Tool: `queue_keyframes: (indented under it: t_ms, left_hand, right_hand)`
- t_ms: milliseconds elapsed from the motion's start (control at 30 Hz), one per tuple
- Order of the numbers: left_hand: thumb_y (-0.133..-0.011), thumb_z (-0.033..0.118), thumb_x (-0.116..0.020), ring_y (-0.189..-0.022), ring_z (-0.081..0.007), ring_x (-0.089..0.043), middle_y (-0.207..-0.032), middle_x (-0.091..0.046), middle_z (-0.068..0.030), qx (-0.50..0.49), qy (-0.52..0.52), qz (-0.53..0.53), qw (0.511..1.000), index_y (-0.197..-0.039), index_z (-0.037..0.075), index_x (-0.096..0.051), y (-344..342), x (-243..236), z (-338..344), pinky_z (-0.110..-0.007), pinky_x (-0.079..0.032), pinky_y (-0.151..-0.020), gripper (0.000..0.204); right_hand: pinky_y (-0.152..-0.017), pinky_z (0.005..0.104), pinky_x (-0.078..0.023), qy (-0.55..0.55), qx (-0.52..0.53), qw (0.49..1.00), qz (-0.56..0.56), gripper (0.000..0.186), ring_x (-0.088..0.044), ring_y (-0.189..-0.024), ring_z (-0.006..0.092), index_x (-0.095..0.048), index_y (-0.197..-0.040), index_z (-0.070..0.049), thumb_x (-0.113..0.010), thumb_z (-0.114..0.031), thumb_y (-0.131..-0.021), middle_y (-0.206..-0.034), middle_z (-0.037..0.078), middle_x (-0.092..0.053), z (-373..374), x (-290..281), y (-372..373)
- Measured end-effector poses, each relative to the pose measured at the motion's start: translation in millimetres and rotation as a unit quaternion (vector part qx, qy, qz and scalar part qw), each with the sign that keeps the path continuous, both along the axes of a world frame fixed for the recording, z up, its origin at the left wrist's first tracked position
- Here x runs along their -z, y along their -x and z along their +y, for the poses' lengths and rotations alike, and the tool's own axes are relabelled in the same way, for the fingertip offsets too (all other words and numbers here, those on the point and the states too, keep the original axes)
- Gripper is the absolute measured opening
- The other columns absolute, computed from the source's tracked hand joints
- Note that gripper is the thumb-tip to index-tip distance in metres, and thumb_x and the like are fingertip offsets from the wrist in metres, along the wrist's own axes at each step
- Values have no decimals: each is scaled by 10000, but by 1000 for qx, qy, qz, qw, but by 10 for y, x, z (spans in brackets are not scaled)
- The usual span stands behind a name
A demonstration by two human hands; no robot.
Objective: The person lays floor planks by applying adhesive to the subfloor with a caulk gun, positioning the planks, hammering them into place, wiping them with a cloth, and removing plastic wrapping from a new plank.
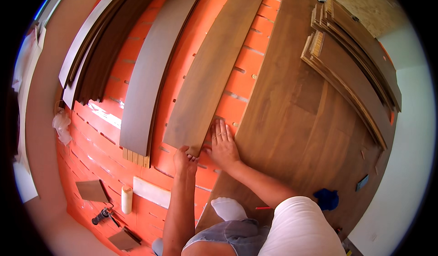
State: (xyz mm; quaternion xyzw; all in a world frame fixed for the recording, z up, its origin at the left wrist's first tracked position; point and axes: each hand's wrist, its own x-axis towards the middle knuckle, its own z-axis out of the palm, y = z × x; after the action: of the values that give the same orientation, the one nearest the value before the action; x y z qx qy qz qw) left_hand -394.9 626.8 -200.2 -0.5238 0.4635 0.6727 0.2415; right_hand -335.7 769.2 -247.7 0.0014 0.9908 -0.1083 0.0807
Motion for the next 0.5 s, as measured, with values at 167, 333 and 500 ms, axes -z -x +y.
queue_keyframes:
  t_ms: [167,333,500]
  left_hand:
    - [-939,140,-564,-643,-186,-442,-775,-464,-68,-6,-9,-3,1000,-1027,27,-497,-10,34,-43,-351,-409,-585,158]
    - [-941,113,-559,-595,-169,-418,-709,-451,-43,-19,-20,14,1000,-1003,8,-507,-3,21,-11,-347,-409,-554,132]
    - [-945,102,-558,-549,-152,-402,-667,-450,-24,-7,-4,13,1000,-956,18,-528,2,-73,0,-330,-397,-518,90]
  right_hand:
    - [-1286,491,-101,9,-2,1000,-12,942,-148,-1566,409,-331,-1522,137,-671,-483,-899,-1641,308,-231,-35,6,14]
    - [-1285,499,-101,23,1,1000,-8,936,-146,-1565,413,-321,-1526,135,-690,-451,-897,-1645,308,-220,-43,4,27]
    - [-1287,496,-103,-29,-10,999,-15,943,-157,-1565,402,-326,-1542,101,-636,-537,-921,-1638,287,-262,-42,32,38]
